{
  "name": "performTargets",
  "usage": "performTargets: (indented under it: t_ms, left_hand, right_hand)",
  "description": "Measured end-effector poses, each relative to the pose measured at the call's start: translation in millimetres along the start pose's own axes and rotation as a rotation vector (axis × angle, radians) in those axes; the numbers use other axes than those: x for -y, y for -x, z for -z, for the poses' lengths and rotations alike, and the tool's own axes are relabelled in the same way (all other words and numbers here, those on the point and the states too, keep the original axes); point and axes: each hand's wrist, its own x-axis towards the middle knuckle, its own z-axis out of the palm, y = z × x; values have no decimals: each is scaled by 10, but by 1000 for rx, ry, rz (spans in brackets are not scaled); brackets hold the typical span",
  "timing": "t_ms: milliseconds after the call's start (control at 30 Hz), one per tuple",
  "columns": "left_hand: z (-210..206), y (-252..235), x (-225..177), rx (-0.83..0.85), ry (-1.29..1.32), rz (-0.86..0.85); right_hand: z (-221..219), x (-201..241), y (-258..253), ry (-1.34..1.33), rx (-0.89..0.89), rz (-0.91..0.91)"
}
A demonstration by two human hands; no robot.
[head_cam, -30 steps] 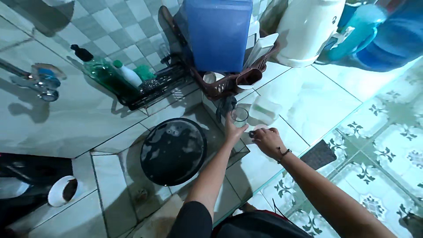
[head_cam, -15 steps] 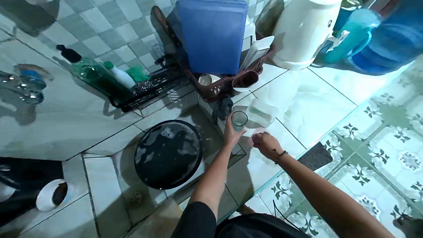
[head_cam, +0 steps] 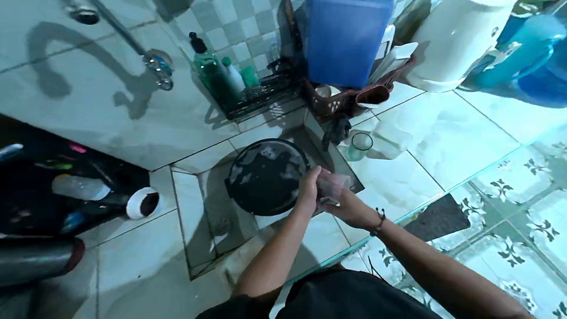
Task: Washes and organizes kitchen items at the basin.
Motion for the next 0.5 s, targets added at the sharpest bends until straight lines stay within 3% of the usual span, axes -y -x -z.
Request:
performTargets:
  t_ms: [67, 133, 233, 367, 433, 500]
  left_hand:
    - [124, 176, -151, -53, 101, 292]
    - [266, 306, -168, -62, 146, 388]
    - [445, 478, -94, 25, 138, 233]
    - [698, 585, 70, 285, -172, -236]
    - [743, 673, 39, 417, -182, -211]
    - [747, 767, 42, 437, -72, -115]
  right_hand:
    - [-94, 95, -17, 398, 43, 60]
    - [-169, 212, -65, 472, -18, 98]
    - [-273, 369, -133, 329, -262, 90]
    - [-388, 504, -255, 143, -449, -153]
    - [-419, 611, -317, -168, -446, -338]
    - [-375, 723, -398, -572, -480, -395]
